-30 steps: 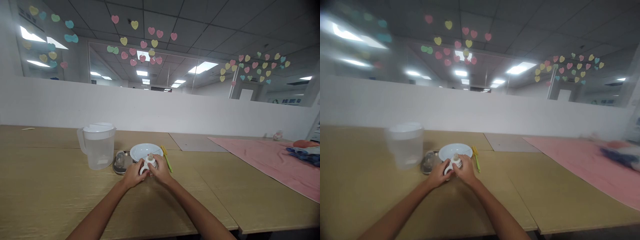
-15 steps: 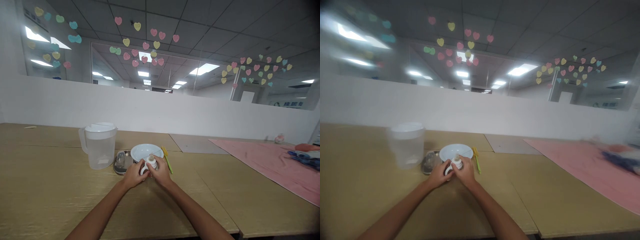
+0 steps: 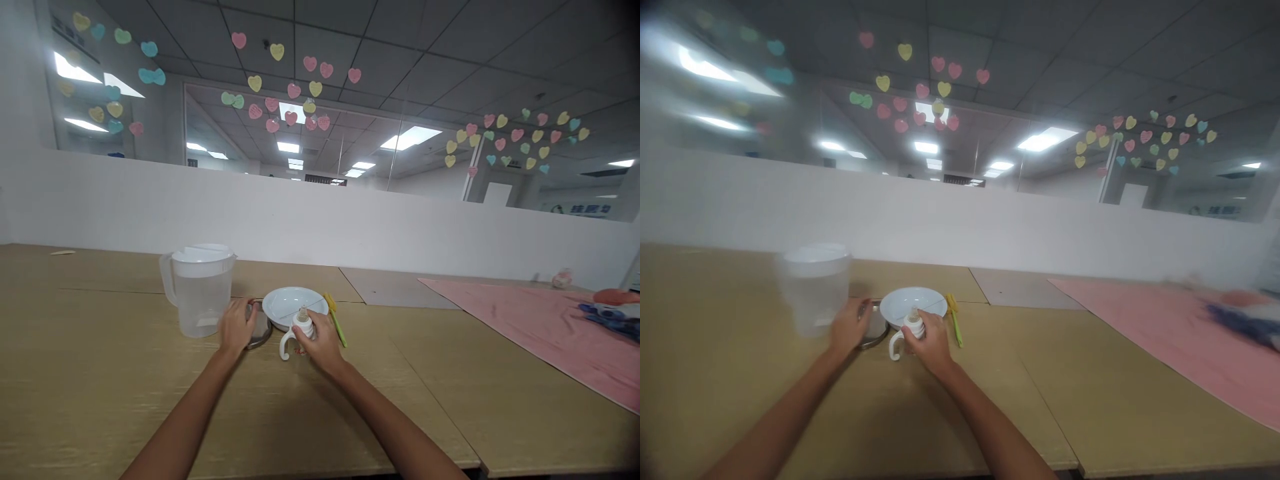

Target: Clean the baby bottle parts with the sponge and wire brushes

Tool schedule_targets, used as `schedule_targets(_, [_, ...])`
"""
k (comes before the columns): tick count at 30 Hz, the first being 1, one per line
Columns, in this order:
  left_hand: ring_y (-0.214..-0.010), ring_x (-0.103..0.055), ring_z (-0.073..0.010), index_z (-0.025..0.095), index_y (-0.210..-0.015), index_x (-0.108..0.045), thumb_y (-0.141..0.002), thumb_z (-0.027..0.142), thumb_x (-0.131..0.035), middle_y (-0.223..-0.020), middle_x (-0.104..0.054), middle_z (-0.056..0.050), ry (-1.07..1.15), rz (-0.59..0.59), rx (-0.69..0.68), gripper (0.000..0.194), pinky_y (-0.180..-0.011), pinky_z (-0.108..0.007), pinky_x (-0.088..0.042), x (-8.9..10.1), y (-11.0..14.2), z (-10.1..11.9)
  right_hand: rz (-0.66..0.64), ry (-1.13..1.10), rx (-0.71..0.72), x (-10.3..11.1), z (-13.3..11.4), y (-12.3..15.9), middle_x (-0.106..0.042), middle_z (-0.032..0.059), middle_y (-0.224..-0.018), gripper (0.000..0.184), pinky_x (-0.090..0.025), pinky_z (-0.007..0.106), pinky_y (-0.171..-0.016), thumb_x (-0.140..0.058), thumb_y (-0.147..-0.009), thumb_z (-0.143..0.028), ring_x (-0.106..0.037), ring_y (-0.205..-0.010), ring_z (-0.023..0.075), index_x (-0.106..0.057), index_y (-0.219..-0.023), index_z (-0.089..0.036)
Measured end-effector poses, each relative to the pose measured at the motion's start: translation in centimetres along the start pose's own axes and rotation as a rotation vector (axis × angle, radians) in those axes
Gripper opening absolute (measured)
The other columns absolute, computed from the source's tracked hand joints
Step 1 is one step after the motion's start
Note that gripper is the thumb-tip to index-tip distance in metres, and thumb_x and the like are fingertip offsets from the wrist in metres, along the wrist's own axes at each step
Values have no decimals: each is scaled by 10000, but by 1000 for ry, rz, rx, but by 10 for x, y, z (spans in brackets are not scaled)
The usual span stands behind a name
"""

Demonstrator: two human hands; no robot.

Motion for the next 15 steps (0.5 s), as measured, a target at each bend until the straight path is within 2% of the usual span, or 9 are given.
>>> schedule_targets(2, [-967, -551, -246, 137, -1056, -546, -835, 273, -401, -1057, -604, -122, -125, -122, -29, 297, -795, -344, -420, -7, -2, -10, -8, 1, -1, 0, 0, 0, -651, 98, -948, 342, -433, 354, -780, -561, -753, -374, -579, -863, 223, -614, -1007, -150])
schedule_targets(5, [-986, -543, -237, 145, -1020, -551, -775, 182, -468, -1136, -556, -114, -184, -260, -85, 261, -838, -345, -412, -13, -1, -13, -18, -4, -4, 1, -2, -1, -650, 96, -951, 331, -433, 351, -779, -559, -757, -371, -580, -866, 223, -615, -1001, -155])
schedule_targets(9, [-953, -541, -253, 143, -1010, -549, -758, 168, -473, -1028, -572, -109, -192, -254, -87, 265, -824, -360, -417, -10, 0, -5, -24, -19, -12, 2, -3, -1, -650, 90, -958, 325, -433, 346, -780, -559, -757, -371, -579, -874, 221, -613, -1001, -163])
schedule_targets(11, [-961, -536, -264, 126, -1057, -526, -755, 174, -480, -1067, -549, -135, -199, -261, -66, 310, -813, -365, -421, -10, 1, -2, -27, -23, -14, 2, -2, 0, -648, 92, -967, 330, -430, 347, -788, -560, -757, -374, -577, -884, 223, -611, -1002, -159])
schedule_targets(15, [-966, -543, -254, 117, -1138, -467, -763, 184, -483, -1105, -533, -143, -188, -354, 25, 381, -806, -356, -432, -13, 3, -4, -35, -18, -24, 2, -1, 0, -644, 103, -983, 371, -425, 356, -801, -564, -757, -382, -569, -905, 233, -599, -1034, -137])
Point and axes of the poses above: each hand's wrist, its own y-axis away from the middle knuckle, its own x-axis out of the back of the hand, z = x × y, the point moved 3 cm from there along -y, towards the middle knuckle
